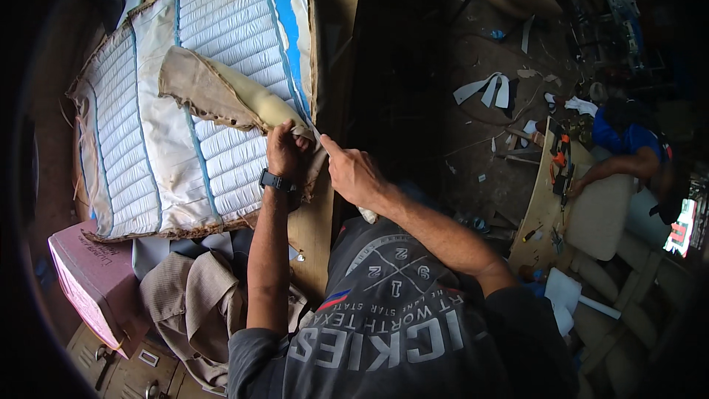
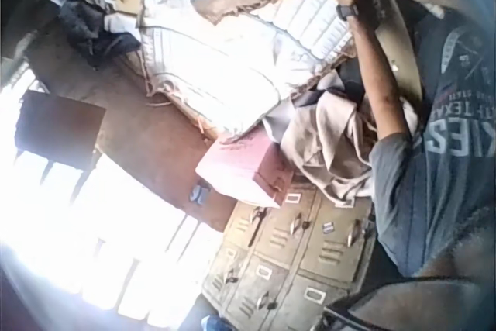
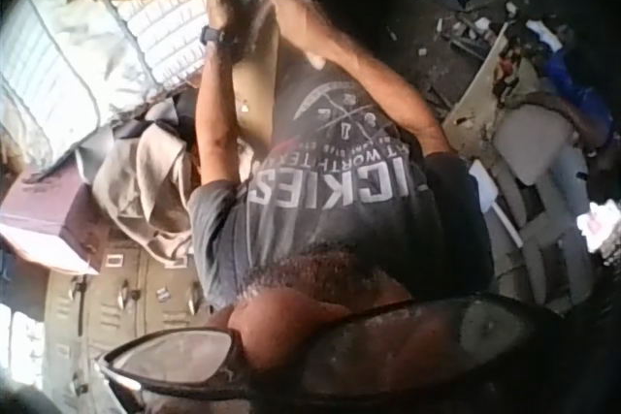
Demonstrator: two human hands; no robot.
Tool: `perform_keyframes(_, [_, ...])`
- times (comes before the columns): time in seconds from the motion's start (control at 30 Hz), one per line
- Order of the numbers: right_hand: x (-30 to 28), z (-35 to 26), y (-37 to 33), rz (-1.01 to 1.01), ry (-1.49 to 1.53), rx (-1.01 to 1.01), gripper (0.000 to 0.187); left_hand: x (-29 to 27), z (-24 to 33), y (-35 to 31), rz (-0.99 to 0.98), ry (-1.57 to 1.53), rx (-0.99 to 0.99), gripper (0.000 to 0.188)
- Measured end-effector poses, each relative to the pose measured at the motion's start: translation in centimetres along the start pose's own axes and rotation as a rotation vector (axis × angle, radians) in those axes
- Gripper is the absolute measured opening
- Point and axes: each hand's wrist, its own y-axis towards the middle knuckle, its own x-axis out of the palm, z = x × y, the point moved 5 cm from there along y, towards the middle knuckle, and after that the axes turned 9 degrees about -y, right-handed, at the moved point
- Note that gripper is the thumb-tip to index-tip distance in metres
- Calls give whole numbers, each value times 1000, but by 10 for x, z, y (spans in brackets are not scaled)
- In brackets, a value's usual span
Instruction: Using a utility knife to trim and remove old upholstery material from a chair seat.
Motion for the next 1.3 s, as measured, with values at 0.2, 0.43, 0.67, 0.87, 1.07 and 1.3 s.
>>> perform_keyframes(0.2, [-7, -2, 7, 39, 67, 30, 46, 2, 1, 0, -66, 16, -28, 28])
perform_keyframes(0.43, [2, -2, 4, 45, -9, 16, 45, 4, 2, 1, -35, 4, -4, 28])
perform_keyframes(0.67, [7, -5, -1, 51, -83, 7, 48, 5, 5, -1, -86, 54, -5, 29])
perform_keyframes(0.87, [13, -2, 14, 45, -139, -13, 51, 7, 6, -1, -90, 70, 2, 29])
perform_keyframes(1.07, [13, 3, 1, 49, -147, 10, 49, 7, 4, 1, -73, 149, 4, 31])
perform_keyframes(1.3, [-16, 45, 11, 175, -43, -6, 46, 76, 29, 18, -384, 1422, 505, 22])
